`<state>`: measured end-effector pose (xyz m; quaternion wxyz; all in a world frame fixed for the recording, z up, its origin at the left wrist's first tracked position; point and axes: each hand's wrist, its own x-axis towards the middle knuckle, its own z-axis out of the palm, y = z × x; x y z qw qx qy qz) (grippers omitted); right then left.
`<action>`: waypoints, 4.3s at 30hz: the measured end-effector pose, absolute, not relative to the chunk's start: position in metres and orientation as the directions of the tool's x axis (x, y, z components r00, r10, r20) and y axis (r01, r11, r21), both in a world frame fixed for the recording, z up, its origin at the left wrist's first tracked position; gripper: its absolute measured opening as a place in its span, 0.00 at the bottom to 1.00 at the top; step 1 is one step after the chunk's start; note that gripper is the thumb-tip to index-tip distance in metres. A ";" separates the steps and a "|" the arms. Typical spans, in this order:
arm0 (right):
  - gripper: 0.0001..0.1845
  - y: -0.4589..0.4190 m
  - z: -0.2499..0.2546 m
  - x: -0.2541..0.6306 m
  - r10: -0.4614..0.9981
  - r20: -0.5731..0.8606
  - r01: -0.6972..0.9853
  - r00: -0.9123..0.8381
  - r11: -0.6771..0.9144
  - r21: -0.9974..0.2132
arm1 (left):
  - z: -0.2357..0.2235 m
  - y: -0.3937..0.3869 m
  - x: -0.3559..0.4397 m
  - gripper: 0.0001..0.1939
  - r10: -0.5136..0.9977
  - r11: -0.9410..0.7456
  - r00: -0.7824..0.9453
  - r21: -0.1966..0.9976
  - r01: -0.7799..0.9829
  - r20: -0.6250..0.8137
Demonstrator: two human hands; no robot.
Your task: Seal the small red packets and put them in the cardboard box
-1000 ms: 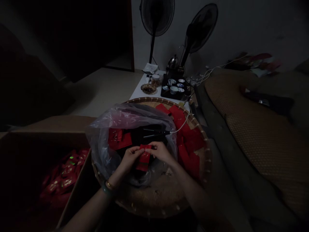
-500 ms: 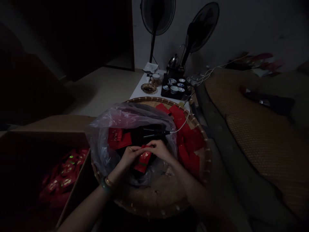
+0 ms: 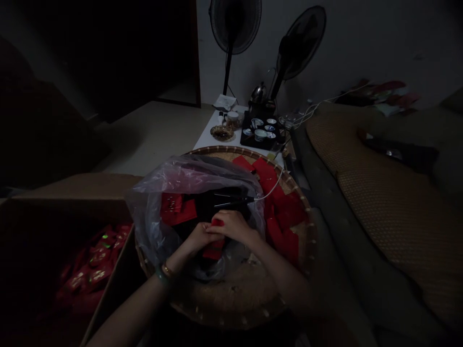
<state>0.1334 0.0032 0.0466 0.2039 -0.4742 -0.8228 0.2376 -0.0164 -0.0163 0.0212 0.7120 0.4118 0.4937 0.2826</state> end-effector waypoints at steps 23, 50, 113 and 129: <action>0.35 0.059 0.029 0.167 0.888 0.060 0.872 -0.456 0.459 -0.172 | 0.017 -0.010 -0.021 0.23 0.770 0.637 0.270 0.717 -0.281 -0.578; 0.14 0.071 0.051 0.186 0.856 -0.101 0.575 -0.506 0.248 -0.779 | 0.012 0.006 0.042 0.22 0.870 0.483 0.103 0.793 -0.372 -0.481; 0.25 0.080 0.031 0.177 0.928 0.209 0.657 -0.309 0.367 -0.659 | 0.019 0.007 0.016 0.24 0.817 0.570 0.167 0.731 -0.376 -0.551; 0.18 0.031 0.029 0.147 0.968 0.094 0.423 -0.233 0.188 -0.887 | 0.026 0.000 0.005 0.22 0.947 0.314 0.091 0.830 -0.460 -0.308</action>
